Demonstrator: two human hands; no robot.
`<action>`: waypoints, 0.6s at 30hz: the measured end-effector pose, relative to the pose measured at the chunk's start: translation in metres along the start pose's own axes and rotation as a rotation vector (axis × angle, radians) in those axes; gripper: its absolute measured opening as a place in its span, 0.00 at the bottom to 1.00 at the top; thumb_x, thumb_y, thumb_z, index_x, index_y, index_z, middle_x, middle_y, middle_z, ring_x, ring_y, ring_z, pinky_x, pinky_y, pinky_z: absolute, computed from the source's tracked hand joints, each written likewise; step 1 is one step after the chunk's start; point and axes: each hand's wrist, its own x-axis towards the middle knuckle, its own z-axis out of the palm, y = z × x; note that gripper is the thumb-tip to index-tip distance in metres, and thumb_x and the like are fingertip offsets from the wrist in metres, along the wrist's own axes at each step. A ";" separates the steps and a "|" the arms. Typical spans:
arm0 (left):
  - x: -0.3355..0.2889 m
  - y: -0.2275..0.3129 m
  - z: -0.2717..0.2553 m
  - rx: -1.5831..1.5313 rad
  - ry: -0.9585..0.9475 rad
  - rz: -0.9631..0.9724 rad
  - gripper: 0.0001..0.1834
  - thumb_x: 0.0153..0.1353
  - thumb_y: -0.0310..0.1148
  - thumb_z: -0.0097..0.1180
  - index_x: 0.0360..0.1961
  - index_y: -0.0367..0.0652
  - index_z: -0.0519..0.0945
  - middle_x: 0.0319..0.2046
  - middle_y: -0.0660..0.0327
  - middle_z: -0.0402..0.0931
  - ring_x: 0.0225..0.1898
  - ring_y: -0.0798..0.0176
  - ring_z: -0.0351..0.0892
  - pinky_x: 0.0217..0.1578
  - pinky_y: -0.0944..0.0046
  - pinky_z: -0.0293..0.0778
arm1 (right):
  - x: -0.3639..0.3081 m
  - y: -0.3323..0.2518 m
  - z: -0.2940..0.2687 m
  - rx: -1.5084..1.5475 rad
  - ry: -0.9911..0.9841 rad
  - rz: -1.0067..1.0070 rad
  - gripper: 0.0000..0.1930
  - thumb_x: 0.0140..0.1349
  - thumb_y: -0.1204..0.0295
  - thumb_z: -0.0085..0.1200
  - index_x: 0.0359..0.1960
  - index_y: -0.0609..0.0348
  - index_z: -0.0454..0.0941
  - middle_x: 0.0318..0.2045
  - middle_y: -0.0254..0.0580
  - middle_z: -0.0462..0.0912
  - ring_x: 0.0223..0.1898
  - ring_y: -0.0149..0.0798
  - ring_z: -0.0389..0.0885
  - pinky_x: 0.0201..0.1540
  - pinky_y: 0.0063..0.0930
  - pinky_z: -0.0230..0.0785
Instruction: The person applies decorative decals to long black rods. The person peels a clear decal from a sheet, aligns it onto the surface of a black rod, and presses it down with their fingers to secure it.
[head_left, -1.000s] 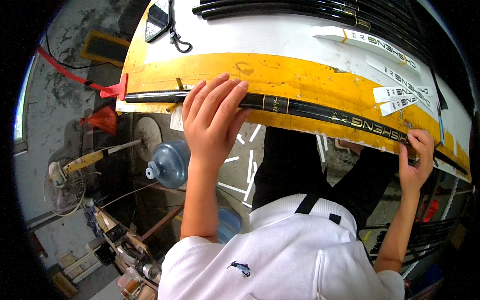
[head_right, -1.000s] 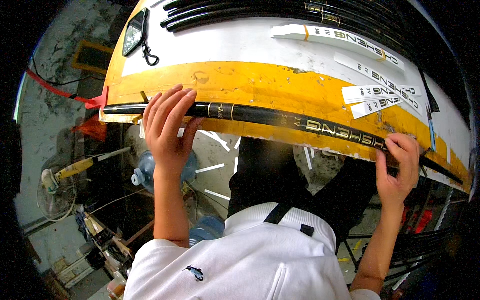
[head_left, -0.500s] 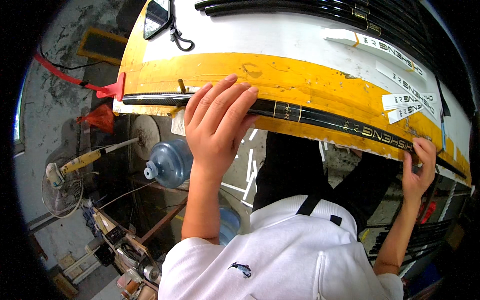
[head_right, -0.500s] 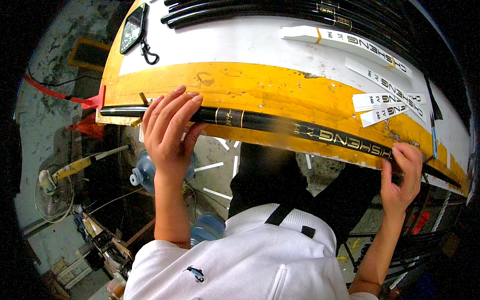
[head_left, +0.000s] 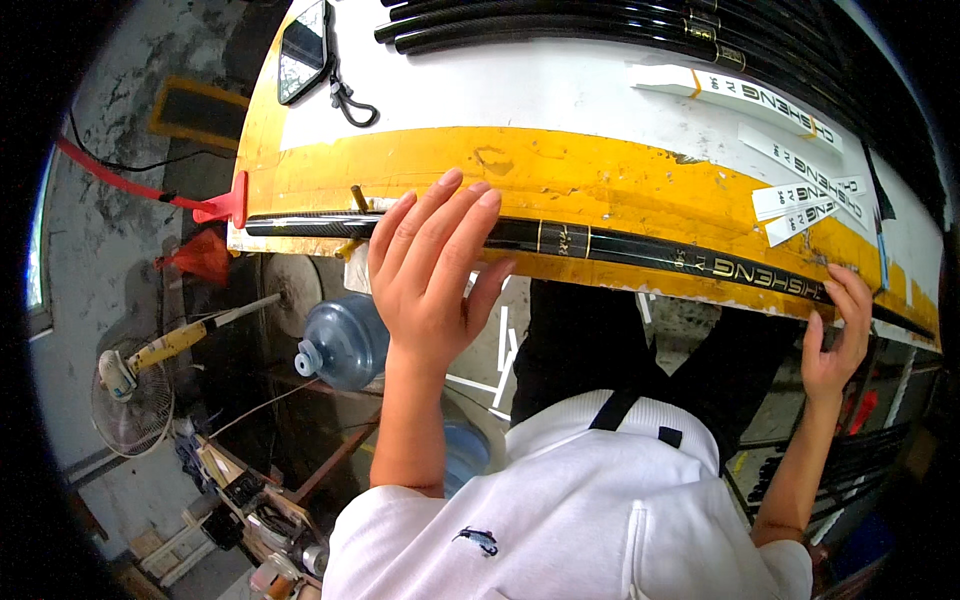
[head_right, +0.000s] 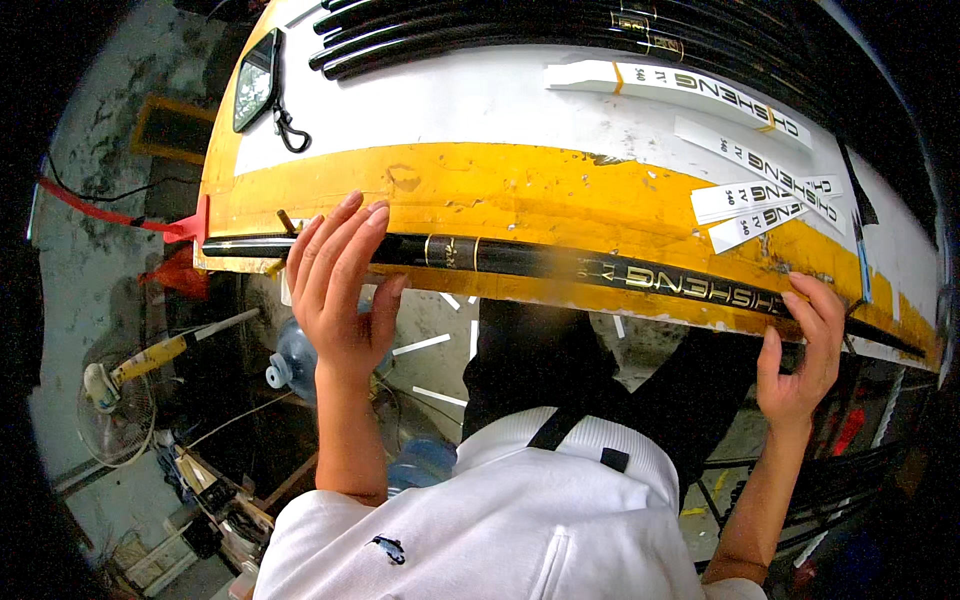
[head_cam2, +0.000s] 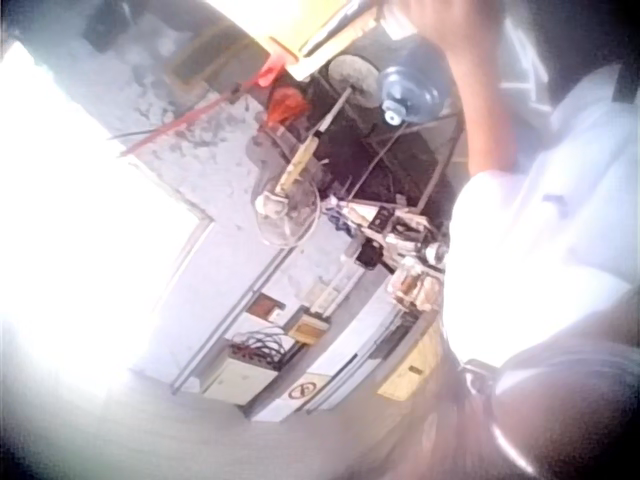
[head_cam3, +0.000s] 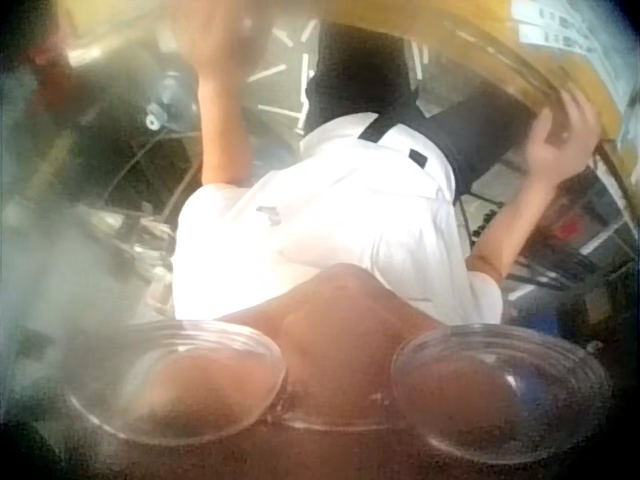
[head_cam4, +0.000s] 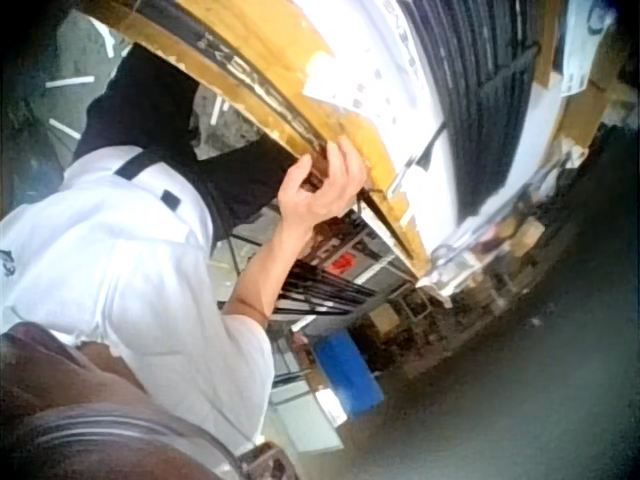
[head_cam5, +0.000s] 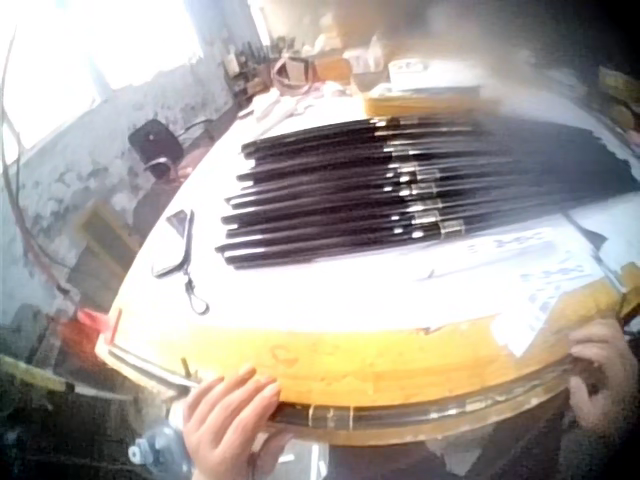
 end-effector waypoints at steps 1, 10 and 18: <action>0.000 0.000 0.001 -0.021 0.027 -0.002 0.18 0.59 0.42 0.57 0.48 0.46 0.80 0.45 0.62 0.81 0.54 0.58 0.76 0.58 0.57 0.64 | -0.002 0.000 0.000 -0.009 0.008 0.008 0.16 0.56 0.79 0.51 0.48 0.62 0.73 0.51 0.50 0.75 0.51 0.50 0.73 0.56 0.42 0.63; -0.024 0.034 -0.008 -0.310 0.241 0.073 0.10 0.57 0.30 0.55 0.40 0.41 0.81 0.31 0.59 0.80 0.36 0.57 0.79 0.36 0.60 0.72 | -0.029 -0.001 -0.004 0.011 0.153 0.001 0.09 0.63 0.79 0.47 0.44 0.62 0.74 0.44 0.47 0.77 0.45 0.46 0.75 0.51 0.40 0.67; -0.074 0.085 0.058 -0.626 -0.266 0.121 0.09 0.50 0.27 0.59 0.35 0.42 0.80 0.20 0.60 0.73 0.27 0.58 0.76 0.28 0.62 0.72 | -0.006 -0.006 -0.014 -0.011 0.184 -0.029 0.10 0.56 0.87 0.49 0.39 0.66 0.76 0.35 0.49 0.80 0.35 0.49 0.78 0.41 0.39 0.71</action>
